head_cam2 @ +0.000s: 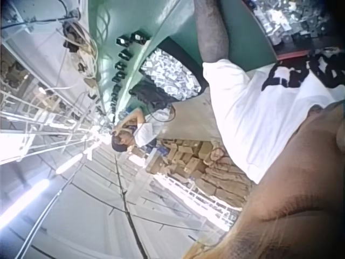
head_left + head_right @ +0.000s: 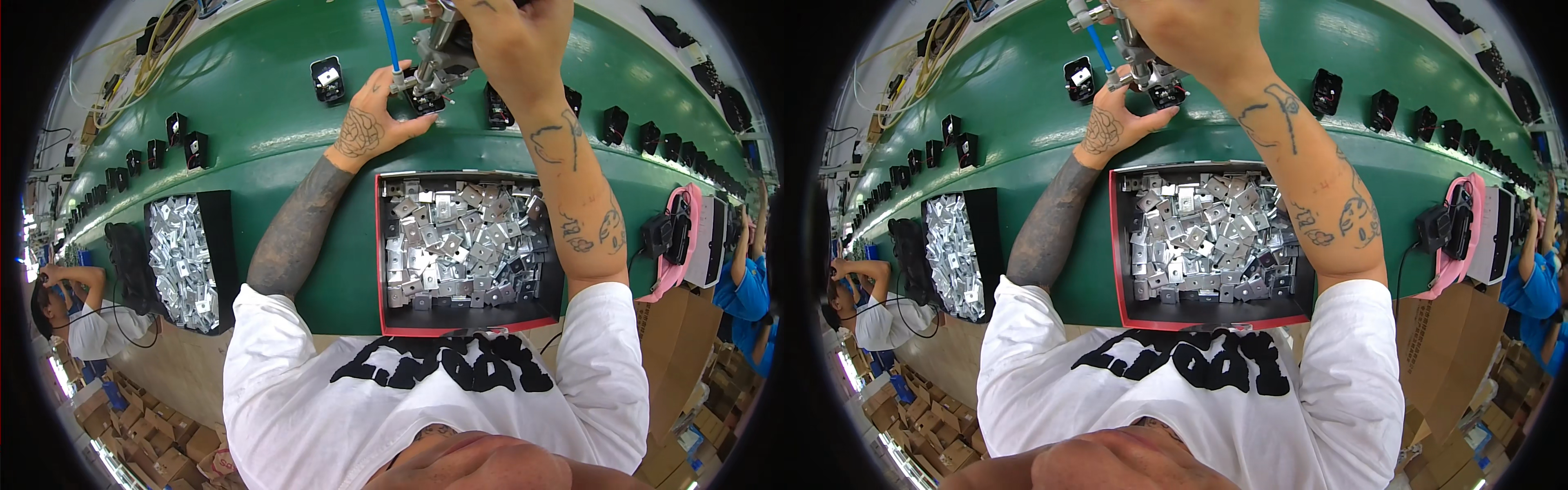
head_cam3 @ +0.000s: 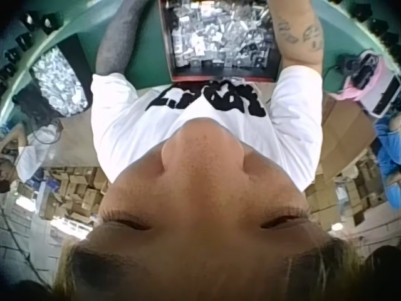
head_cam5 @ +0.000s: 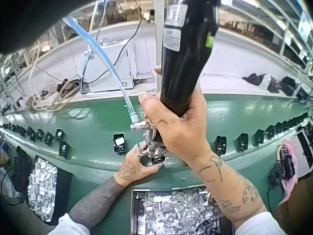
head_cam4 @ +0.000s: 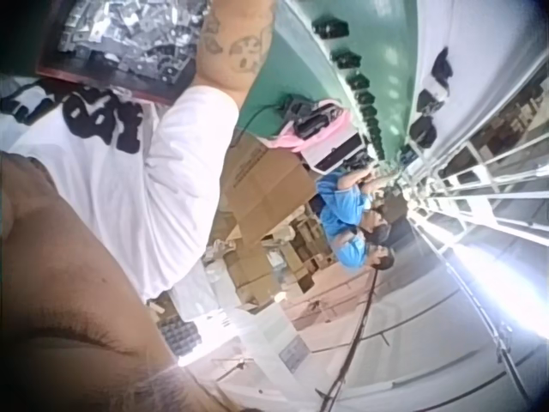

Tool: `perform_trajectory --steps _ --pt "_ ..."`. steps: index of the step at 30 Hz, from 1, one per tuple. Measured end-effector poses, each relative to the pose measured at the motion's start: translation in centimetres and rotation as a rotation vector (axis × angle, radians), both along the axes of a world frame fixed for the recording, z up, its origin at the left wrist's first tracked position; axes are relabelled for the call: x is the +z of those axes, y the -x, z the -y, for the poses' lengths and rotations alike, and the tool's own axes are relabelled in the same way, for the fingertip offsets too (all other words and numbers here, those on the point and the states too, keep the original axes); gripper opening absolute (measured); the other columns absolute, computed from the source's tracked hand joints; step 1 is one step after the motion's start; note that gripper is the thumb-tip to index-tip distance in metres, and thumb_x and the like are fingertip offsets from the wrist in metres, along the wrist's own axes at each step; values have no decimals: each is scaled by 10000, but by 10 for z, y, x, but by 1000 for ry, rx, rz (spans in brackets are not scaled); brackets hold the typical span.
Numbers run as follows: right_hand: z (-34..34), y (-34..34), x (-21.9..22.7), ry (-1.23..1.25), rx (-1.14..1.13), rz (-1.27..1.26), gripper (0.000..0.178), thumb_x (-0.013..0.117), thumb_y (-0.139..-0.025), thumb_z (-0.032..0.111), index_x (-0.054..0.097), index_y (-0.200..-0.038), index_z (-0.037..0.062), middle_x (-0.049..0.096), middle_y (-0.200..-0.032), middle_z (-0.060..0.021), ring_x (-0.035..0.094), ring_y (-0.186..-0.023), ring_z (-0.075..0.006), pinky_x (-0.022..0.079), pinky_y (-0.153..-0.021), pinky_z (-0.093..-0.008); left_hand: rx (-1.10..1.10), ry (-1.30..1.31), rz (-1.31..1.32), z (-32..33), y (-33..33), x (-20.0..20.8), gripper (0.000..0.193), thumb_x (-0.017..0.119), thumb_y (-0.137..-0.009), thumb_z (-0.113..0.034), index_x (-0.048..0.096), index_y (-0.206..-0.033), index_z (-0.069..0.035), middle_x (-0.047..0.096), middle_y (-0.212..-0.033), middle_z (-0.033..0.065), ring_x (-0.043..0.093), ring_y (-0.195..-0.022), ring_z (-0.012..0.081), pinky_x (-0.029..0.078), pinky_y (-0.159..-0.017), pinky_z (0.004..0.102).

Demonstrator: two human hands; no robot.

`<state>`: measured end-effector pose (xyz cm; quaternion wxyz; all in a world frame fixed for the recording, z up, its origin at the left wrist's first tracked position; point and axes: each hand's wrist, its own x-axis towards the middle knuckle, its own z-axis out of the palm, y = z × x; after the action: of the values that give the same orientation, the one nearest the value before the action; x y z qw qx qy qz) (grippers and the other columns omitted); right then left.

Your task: Assembling electronic components into housings at a production line using an electric screwdriver.

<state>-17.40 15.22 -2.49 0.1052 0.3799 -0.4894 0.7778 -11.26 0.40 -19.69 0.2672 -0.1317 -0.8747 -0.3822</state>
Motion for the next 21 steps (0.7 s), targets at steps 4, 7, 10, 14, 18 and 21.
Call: perform_trajectory --steps 4,7,10,14,18,21 --pt "4 -2 1 7 -9 -9 443 685 -880 16 522 -1291 12 630 -758 -21 566 -610 -90 456 -567 -188 3 -30 11 0 0 0 736 846 -671 -219 544 -1322 -53 638 -1187 122 640 -1027 244 506 -928 320" --pt "5 -1 0 11 -21 -15 441 684 -880 17 523 -1290 12 628 -757 -20 564 -608 -89 454 -565 -187 12 -34 15 0 0 -1 739 852 -666 -221 550 -1319 -55 641 -1184 128 644 -1013 240 510 -919 318" --pt "4 -1 2 16 -28 -23 439 683 -881 18 524 -1290 12 627 -756 -19 561 -606 -88 453 -562 -187 10 -60 32 1 0 -2 741 855 -662 -221 552 -1318 -54 641 -1184 127 646 -1004 237 511 -912 314" --pt "4 -3 4 22 -37 -36 436 682 -881 19 525 -1288 11 625 -755 -19 558 -603 -87 451 -559 -186 7 -89 41 1 0 -2 744 859 -657 -221 555 -1315 -54 642 -1182 125 648 -994 233 512 -903 310" --pt "5 -5 7 29 -47 -48 434 681 -882 20 527 -1287 11 623 -754 -18 555 -600 -86 449 -556 -186 3 -92 22 2 0 -3 744 864 -653 -223 560 -1312 -59 643 -1178 123 649 -989 231 512 -899 307" --pt "6 -6 9 36 -55 -59 432 680 -882 20 528 -1286 11 621 -753 -17 553 -598 -85 448 -553 -186 -31 -103 28 5 1 -4 779 874 -656 -238 538 -1333 -55 644 -1175 129 650 -994 239 511 -905 312"
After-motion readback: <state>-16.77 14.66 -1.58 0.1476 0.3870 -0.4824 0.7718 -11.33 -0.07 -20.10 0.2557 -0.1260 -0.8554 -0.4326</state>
